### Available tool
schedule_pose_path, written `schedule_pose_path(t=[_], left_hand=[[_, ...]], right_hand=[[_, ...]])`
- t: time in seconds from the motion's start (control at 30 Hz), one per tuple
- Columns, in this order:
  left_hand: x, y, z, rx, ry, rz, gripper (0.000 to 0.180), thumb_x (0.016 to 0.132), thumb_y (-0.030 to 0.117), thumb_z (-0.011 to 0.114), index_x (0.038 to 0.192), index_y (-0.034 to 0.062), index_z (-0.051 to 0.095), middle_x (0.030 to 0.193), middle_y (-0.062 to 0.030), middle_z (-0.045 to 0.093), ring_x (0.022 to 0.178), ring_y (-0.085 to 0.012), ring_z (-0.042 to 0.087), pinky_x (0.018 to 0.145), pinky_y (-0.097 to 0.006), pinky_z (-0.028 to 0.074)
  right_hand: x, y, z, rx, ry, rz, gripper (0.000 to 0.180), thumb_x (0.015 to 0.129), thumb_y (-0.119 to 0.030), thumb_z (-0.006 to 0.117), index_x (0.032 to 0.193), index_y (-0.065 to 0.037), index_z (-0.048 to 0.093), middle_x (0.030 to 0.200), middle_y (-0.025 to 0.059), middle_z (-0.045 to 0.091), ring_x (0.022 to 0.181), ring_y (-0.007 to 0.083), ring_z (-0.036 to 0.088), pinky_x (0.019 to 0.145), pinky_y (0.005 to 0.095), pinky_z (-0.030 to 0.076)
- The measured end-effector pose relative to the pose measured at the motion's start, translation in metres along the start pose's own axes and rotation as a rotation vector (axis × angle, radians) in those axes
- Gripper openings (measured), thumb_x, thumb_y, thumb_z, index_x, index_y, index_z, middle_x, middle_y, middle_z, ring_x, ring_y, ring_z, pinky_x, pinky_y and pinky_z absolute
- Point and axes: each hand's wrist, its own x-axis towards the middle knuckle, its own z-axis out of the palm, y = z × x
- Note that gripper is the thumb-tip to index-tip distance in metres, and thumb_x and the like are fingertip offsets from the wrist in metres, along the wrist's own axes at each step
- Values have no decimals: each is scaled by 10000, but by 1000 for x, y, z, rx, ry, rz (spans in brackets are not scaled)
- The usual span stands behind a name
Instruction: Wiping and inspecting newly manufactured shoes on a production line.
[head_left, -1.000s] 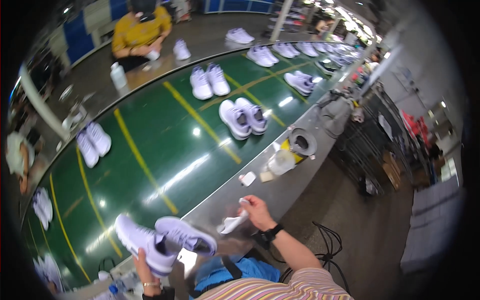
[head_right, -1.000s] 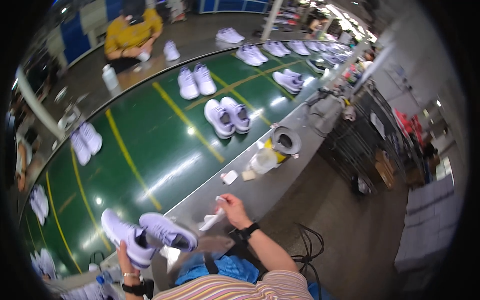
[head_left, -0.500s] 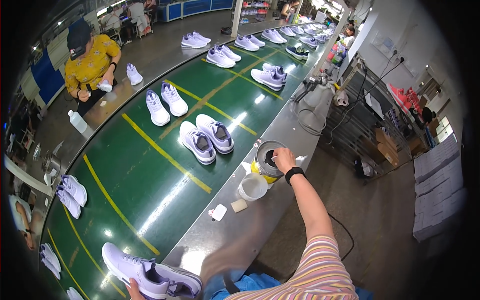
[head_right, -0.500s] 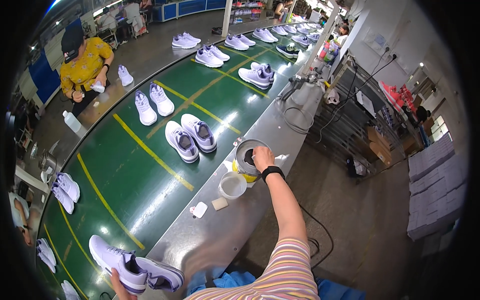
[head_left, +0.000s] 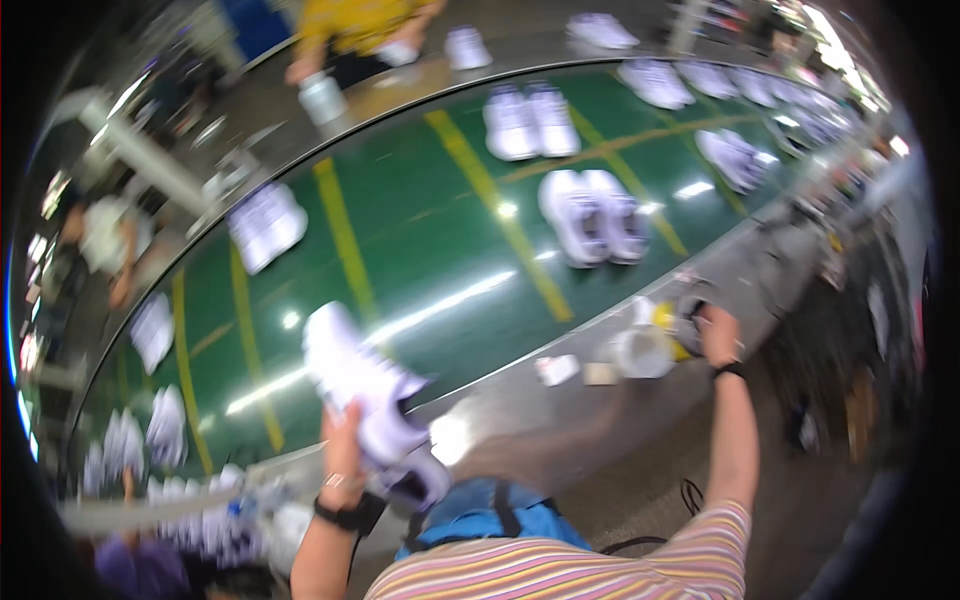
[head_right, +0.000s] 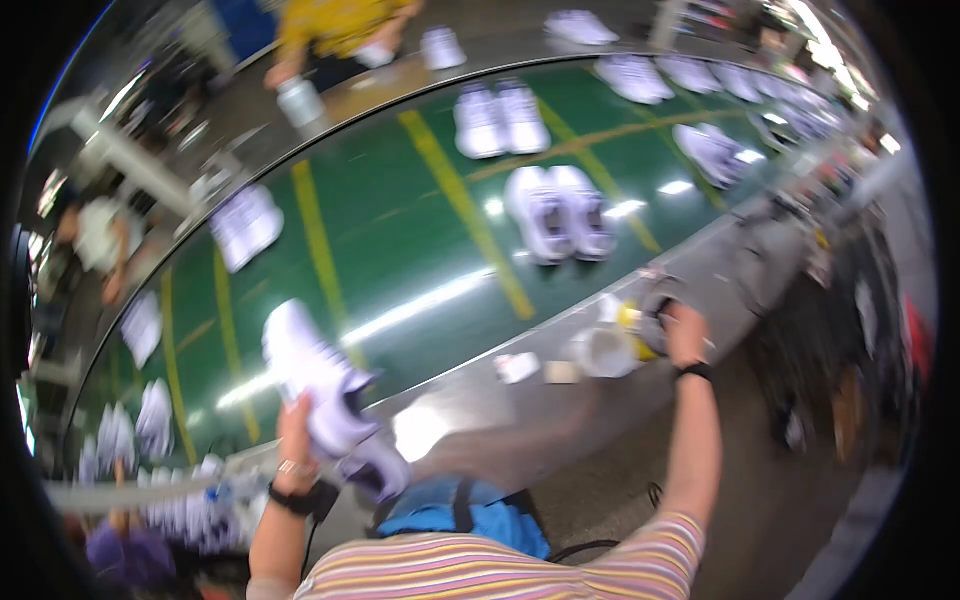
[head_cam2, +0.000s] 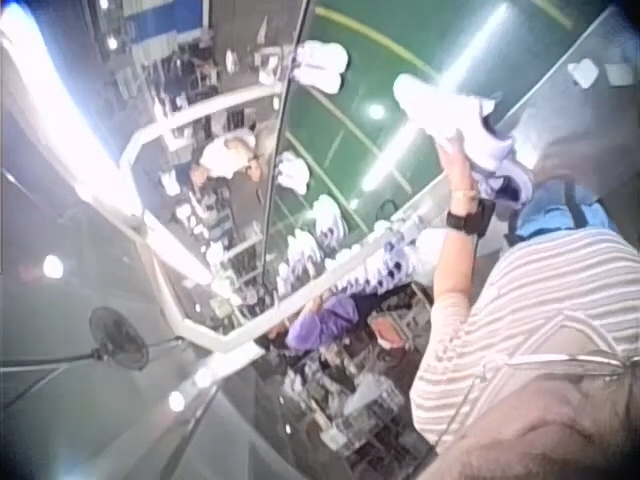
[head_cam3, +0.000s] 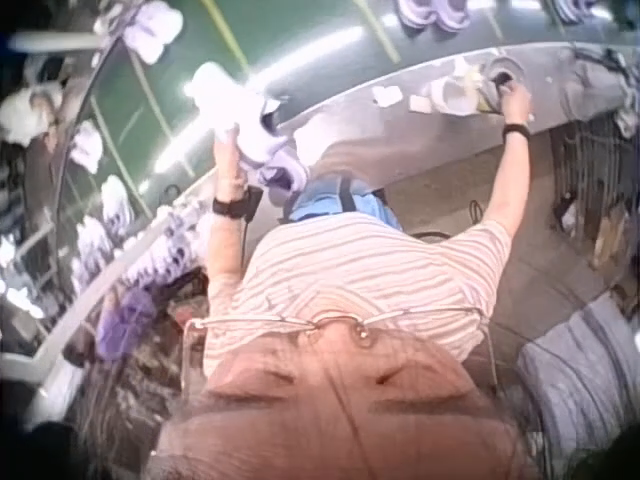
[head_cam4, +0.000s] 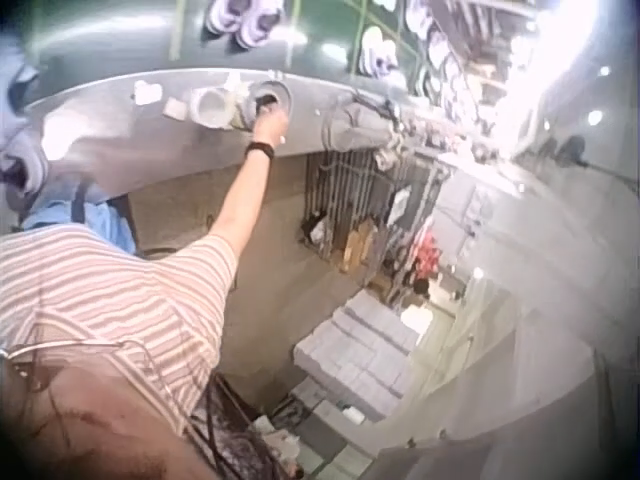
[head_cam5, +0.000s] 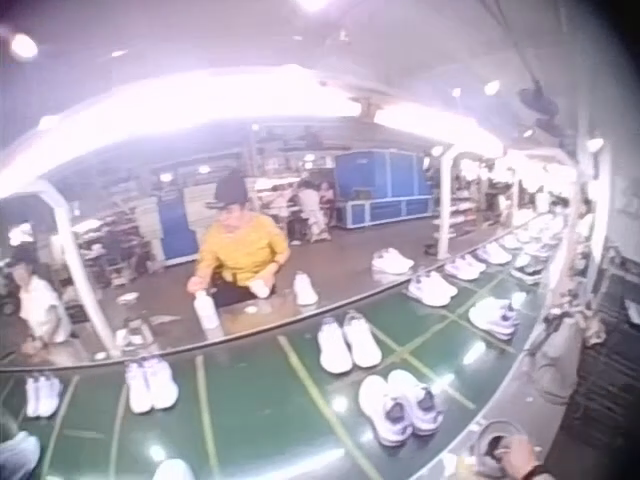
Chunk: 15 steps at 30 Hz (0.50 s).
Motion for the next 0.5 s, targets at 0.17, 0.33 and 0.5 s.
schedule_pose_path(t=[0.17, 0.33, 0.5], left_hand=[[1, 0, 34, -29, -20, 14, 473, 824, 224, 602, 1187, -26, 433, 1050, -108, 567, 895, -150, 558, 783, -273, 447], [-10, 0, 18, -58, -43, 61, 473, 831, 216, 595, 1199, -22, 418, 1043, -106, 567, 893, -149, 556, 782, -273, 447], [-19, -1, 7, -111, -32, 106, 461, 829, 201, 598, 1196, -13, 420, 1038, -98, 569, 903, -140, 549, 784, -263, 441]], right_hand=[[-21, -35, -29, 286, 230, -8, 93, 756, -11, 585, 847, -2, 601, 765, 118, 610, 727, 227, 593, 688, 310, 456], [-111, -208, -28, 1087, -199, 73, 111, 824, -2, 564, 930, 2, 597, 850, 14, 595, 765, 65, 538, 691, 212, 444], [-186, -324, 3, 1439, -559, 83, 102, 819, -55, 603, 910, -14, 582, 817, 3, 588, 718, 52, 527, 641, 194, 437]])
